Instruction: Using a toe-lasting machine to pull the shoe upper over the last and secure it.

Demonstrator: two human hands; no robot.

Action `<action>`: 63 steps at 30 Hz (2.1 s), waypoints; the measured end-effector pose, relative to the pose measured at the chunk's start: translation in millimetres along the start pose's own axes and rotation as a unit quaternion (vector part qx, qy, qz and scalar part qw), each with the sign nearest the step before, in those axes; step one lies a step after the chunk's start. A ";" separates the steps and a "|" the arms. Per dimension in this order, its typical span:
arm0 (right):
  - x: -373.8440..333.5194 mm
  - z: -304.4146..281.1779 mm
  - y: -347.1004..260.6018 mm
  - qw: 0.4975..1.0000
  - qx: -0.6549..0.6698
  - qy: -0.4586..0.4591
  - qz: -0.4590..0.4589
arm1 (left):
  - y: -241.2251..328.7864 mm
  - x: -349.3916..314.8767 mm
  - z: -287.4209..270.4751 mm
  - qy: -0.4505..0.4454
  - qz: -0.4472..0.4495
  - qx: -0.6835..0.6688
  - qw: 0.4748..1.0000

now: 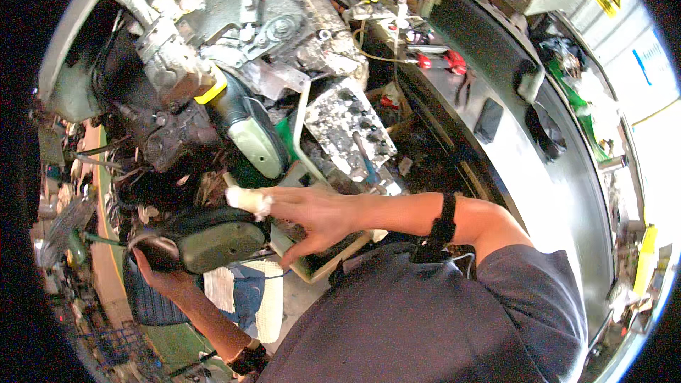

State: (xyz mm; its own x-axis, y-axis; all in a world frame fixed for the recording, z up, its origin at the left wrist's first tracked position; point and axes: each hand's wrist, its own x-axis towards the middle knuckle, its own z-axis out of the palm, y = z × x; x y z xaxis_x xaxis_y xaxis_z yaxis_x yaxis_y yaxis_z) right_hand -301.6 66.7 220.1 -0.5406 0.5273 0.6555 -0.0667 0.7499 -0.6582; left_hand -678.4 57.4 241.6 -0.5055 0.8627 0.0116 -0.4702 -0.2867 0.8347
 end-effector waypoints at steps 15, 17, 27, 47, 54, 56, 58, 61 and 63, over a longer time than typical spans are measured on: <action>-111.1 -100.5 -121.3 0.921 -0.278 0.268 0.053 | -132.2 -85.2 272.3 -0.208 -0.308 -0.018 0.928; -140.6 -109.6 -138.3 0.905 -0.302 0.291 0.070 | -155.4 -116.3 297.6 -0.240 -0.342 0.008 0.909; -365.4 -129.4 -184.5 0.696 -0.037 0.644 0.314 | -381.7 -309.6 371.7 -0.422 -0.545 0.227 0.688; -860.1 -24.0 -425.7 -0.202 -0.451 0.790 0.363 | -507.0 -527.4 437.0 -0.748 -0.201 0.362 0.520; -633.2 -163.1 -134.6 0.411 0.128 0.903 -0.015 | -498.1 -659.4 418.2 -0.958 -0.040 0.028 0.281; -578.6 -190.6 -165.8 0.239 0.220 0.946 -0.016 | -522.4 -665.7 440.3 -0.951 0.031 0.036 0.307; -598.7 -171.2 -181.7 0.167 0.210 0.963 0.036 | -562.4 -662.8 488.6 -0.925 0.139 0.099 0.340; -596.8 -143.9 -191.8 0.154 0.226 0.961 0.036 | -651.8 -636.2 547.9 -0.838 0.299 0.286 0.356; -580.6 -143.6 -206.5 0.156 0.209 0.964 0.052 | -649.3 -648.7 565.7 -0.924 0.191 0.183 0.277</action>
State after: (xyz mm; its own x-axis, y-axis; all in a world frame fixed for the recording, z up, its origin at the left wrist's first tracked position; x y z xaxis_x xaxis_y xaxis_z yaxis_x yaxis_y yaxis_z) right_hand 146.5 -336.9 28.6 0.6739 -0.0296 -0.7382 -0.4078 0.8183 -0.4051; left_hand 364.1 -80.5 3.5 0.9241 -0.3638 0.1168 -0.3617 -0.7341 0.5746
